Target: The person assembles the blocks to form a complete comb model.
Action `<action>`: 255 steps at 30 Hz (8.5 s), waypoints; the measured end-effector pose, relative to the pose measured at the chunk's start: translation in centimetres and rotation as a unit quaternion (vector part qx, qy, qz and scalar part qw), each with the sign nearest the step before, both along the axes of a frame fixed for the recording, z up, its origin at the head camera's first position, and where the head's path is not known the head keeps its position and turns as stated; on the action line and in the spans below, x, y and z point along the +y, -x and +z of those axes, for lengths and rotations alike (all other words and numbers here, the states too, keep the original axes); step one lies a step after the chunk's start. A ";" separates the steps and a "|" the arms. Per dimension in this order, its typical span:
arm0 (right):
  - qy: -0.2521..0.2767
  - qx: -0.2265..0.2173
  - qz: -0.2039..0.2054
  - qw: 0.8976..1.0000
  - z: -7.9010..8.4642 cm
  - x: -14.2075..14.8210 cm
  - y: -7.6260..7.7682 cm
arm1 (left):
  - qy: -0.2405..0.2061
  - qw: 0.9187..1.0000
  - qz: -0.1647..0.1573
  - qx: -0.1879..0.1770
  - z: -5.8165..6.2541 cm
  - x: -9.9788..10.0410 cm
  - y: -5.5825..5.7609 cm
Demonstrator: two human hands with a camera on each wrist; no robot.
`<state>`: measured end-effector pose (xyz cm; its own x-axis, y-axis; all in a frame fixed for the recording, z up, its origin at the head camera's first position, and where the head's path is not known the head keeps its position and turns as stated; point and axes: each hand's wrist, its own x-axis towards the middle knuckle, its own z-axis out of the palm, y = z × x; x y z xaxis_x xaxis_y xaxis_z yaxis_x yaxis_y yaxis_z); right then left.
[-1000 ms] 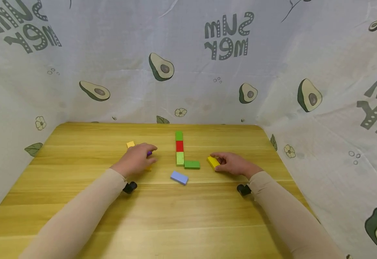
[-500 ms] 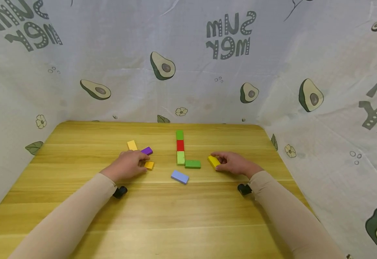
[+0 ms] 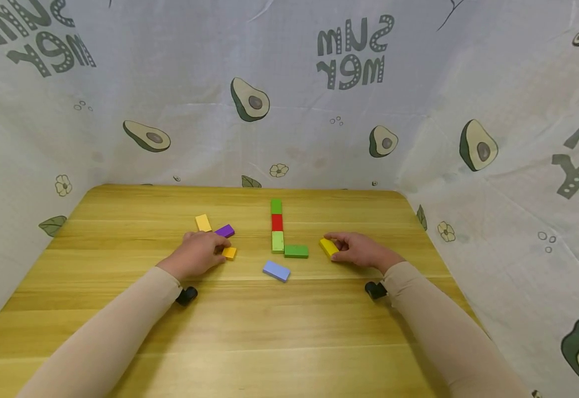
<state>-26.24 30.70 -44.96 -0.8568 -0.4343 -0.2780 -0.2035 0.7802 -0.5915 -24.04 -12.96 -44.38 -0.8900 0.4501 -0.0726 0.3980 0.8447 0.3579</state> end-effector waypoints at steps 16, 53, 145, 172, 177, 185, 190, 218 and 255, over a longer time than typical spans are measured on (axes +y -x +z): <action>-0.002 0.002 0.000 1.000 0.0 0.0 0.0 | -0.013 1.000 0.008 0.003 -0.5 0.1 0.2; -0.001 -0.004 -0.008 1.000 0.4 -0.4 0.3 | -0.045 0.999 -0.028 -0.001 -0.2 9.3 0.1; 0.001 -0.002 -0.004 1.000 0.4 -0.5 0.1 | -0.059 0.998 -0.008 0.003 0.0 10.2 -0.8; 0.001 0.001 0.000 1.000 0.3 -0.4 0.1 | 0.048 0.996 -0.040 0.056 0.1 12.7 -4.4; 0.006 -0.001 -0.001 1.000 0.3 -0.4 0.1 | 0.051 0.995 -0.044 0.069 0.1 12.8 -4.4; 0.006 0.000 -0.004 1.000 0.2 -0.4 0.1 | 0.039 0.996 -0.046 0.058 -0.2 12.2 -4.4; 0.004 -0.003 -0.005 1.000 0.2 -0.5 0.1 | 0.015 0.998 -0.042 0.047 -0.6 11.3 -4.3; 0.008 0.003 -0.002 1.000 0.0 -0.3 0.1 | -0.041 0.998 -0.040 -0.005 -0.7 9.7 -3.7; 0.005 0.004 -0.002 1.000 -0.1 -0.4 0.2 | -0.032 0.999 -0.036 -0.010 -0.8 9.7 -3.2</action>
<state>-26.41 30.29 -45.05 -0.8611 -0.4331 -0.2665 -0.2045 0.7747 -0.5983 -20.83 -3.22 -45.22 -0.8538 0.5173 -0.0581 0.4496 0.7891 0.4186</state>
